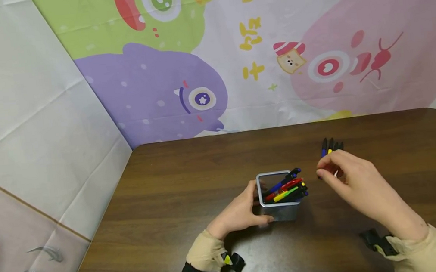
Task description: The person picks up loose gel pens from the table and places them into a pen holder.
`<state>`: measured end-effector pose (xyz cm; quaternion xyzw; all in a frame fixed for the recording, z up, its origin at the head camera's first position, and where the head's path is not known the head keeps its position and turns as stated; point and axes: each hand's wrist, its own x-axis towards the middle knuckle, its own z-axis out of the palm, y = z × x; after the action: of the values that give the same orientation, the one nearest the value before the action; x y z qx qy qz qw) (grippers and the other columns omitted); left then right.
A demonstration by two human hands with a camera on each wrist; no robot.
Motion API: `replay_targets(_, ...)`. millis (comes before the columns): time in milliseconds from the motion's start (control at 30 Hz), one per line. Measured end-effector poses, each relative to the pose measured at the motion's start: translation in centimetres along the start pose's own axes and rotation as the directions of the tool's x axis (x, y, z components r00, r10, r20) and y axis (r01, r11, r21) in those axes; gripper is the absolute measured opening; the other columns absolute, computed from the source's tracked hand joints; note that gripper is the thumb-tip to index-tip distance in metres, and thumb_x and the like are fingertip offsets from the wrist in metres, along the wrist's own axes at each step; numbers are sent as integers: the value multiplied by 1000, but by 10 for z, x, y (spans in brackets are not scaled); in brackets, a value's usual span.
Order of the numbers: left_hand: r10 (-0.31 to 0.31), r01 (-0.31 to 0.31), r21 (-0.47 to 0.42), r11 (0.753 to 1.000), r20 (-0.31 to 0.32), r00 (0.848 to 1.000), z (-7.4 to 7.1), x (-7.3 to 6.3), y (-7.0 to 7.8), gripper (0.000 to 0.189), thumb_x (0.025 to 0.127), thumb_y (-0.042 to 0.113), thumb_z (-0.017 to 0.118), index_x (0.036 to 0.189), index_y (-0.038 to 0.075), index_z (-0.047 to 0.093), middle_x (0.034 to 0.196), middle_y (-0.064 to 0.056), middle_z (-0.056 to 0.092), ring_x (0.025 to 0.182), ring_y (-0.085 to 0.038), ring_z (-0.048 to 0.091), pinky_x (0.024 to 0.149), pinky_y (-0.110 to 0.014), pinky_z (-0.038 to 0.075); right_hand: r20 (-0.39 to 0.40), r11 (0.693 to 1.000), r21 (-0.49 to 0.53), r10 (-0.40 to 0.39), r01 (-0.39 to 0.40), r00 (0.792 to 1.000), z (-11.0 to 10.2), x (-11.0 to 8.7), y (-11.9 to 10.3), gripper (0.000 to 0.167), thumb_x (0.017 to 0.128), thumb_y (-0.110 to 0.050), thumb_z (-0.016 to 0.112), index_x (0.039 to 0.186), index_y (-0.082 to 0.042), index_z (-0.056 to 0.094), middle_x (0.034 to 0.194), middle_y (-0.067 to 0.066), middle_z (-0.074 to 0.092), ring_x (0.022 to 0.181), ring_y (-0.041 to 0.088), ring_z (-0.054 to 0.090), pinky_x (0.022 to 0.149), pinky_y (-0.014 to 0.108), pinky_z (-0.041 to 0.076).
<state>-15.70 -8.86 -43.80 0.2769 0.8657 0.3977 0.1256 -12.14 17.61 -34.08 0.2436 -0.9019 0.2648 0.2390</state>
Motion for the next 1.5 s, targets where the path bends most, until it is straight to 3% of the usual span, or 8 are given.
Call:
replay_targets(200, -5, 5, 2, 1000, 2, 1000, -1, 0, 0, 77, 73, 31, 75, 130, 14, 27, 127, -6, 47, 114, -14, 51, 96, -25, 42, -4, 994, -40, 97, -97, 995, 2, -2, 31, 12, 79, -4, 67, 88, -9, 61, 78, -3, 56, 65, 6, 47, 55, 20, 42)
replay_targets(500, -11, 11, -9, 1000, 6, 1000, 0, 0, 0, 77, 73, 30, 75, 130, 15, 27, 127, -5, 47, 114, -13, 51, 96, -25, 42, 83, 976, -22, 218, -217, 972, 20, -7, 55, 8, 83, -5, 61, 90, -3, 64, 80, 4, 58, 67, 15, 52, 55, 26, 43)
replay_targets(600, -12, 13, -2, 1000, 7, 1000, 0, 0, 0, 77, 73, 31, 75, 130, 16, 27, 127, -5, 47, 114, -13, 51, 96, -26, 42, 146, 966, -27, 257, -255, 955, 23, -9, 60, 13, 84, -7, 60, 94, 0, 64, 83, 8, 58, 70, 20, 54, 58, 31, 45)
replay_targets(900, -10, 10, 5, 1000, 9, 1000, -1, 0, 1, 77, 73, 31, 75, 130, 14, 27, 128, -6, 46, 115, -14, 51, 96, -26, 43, 338, 934, -94, 355, -344, 871, 33, -13, 74, 30, 88, -12, 54, 108, 10, 57, 102, 28, 54, 88, 37, 56, 72, 50, 47)
replay_targets(1100, -2, 2, 4, 1000, 10, 1000, -1, 0, 1, 77, 73, 30, 75, 130, 13, 27, 128, -7, 45, 115, -15, 51, 96, -27, 43, 487, 923, -156, 381, -351, 786, 37, -19, 82, 42, 87, -17, 55, 117, 12, 50, 111, 35, 46, 98, 46, 49, 79, 57, 42)
replay_targets(1167, -3, 3, 5, 1000, 11, 1000, 0, 0, 0, 77, 73, 31, 75, 130, 13, 27, 128, -7, 45, 115, -15, 51, 96, -26, 43, 516, 923, -161, 380, -349, 767, 38, -20, 83, 42, 87, -19, 56, 117, 11, 50, 110, 35, 46, 98, 46, 49, 79, 57, 42)
replay_targets(1300, -5, 5, 12, 1000, 9, 1000, 0, 0, 0, 77, 73, 32, 75, 130, 14, 27, 128, -7, 46, 115, -14, 51, 96, -26, 43, 533, 926, -184, 376, -330, 758, 40, -21, 84, 40, 85, -19, 59, 114, 8, 53, 109, 33, 48, 98, 48, 50, 79, 58, 43)
replay_targets(1500, -4, 4, 18, 1000, 7, 1000, 0, 1, 0, 76, 73, 32, 75, 129, 14, 28, 127, -7, 47, 115, -13, 51, 96, -26, 42, 519, 929, -213, 370, -302, 771, 43, -22, 84, 30, 84, -17, 62, 105, 3, 60, 102, 27, 53, 92, 43, 54, 76, 55, 45)
